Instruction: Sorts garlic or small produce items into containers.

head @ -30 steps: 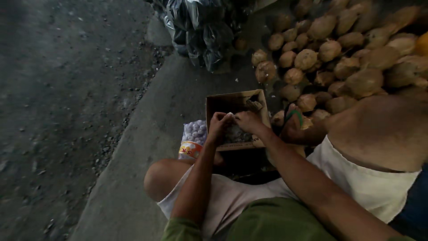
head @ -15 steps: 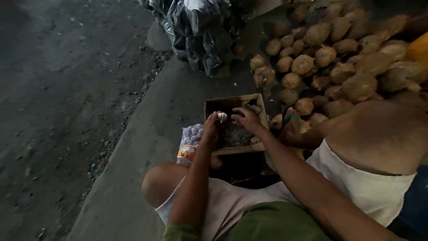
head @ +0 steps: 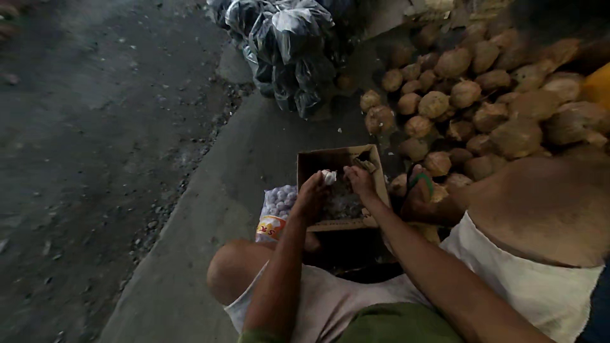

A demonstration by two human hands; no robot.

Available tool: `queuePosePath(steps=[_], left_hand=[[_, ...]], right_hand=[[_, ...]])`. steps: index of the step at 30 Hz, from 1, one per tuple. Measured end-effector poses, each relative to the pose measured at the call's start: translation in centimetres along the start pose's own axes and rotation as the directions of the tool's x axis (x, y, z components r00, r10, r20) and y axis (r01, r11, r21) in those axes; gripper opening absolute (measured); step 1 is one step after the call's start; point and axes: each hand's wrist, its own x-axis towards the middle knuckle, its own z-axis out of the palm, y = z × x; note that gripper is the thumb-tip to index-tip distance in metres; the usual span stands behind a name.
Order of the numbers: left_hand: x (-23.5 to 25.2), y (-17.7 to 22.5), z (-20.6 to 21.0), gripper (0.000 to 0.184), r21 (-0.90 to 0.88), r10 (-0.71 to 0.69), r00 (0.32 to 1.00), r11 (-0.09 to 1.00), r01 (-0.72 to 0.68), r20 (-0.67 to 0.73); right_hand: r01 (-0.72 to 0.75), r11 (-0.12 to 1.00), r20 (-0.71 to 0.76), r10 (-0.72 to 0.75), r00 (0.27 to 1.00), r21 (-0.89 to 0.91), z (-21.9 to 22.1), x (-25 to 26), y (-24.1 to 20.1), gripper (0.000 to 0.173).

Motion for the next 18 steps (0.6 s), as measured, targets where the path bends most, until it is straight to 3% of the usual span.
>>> queuePosePath(steps=[3, 5, 7, 9, 13, 16, 18], left_hand=[[0.4, 0.2, 0.3, 0.035, -0.009, 0.041, 0.998, 0.999, -0.042, -0.041], [0.4, 0.3, 0.8, 0.034, -0.021, 0.046, 0.994, 0.999, -0.049, -0.098], [0.1, 0.7, 1.7, 0.034, -0.011, 0.049, 0.991, 0.999, -0.05, -0.122], [-0.2, 0.7, 2.2, 0.029, 0.022, 0.061, 0.993, 0.998, -0.059, -0.101], [0.4, -0.8, 1.4, 0.03, -0.014, 0.052, 0.994, 0.998, -0.054, -0.095], [0.1, -0.5, 2.1, 0.039, 0.016, -0.013, 0.994, 1.0, 0.015, -0.108], [-0.1, -0.8, 2.3, 0.036, 0.101, 0.058, 0.997, 0.993, -0.053, -0.05]], right_hand=[[0.169, 0.982, 0.049, -0.173, 0.984, 0.08, -0.5, -0.5, -0.6, 0.04], [0.3, 0.954, 0.065, -0.301, 0.951, 0.03, -0.1, -0.9, -1.6, 0.047], [0.394, 0.916, 0.012, -0.394, 0.919, -0.069, 0.4, -1.5, -2.6, 0.033], [0.371, 0.923, -0.064, -0.378, 0.923, -0.106, 0.7, -1.9, -3.1, 0.026], [0.208, 0.971, -0.159, -0.226, 0.961, -0.121, 1.2, -1.8, -2.3, 0.03], [0.143, 0.98, -0.137, -0.162, 0.977, -0.138, 1.3, -2.0, -2.1, 0.031], [0.17, 0.965, -0.093, -0.192, 0.977, -0.199, 1.8, -2.5, -2.3, 0.032]])
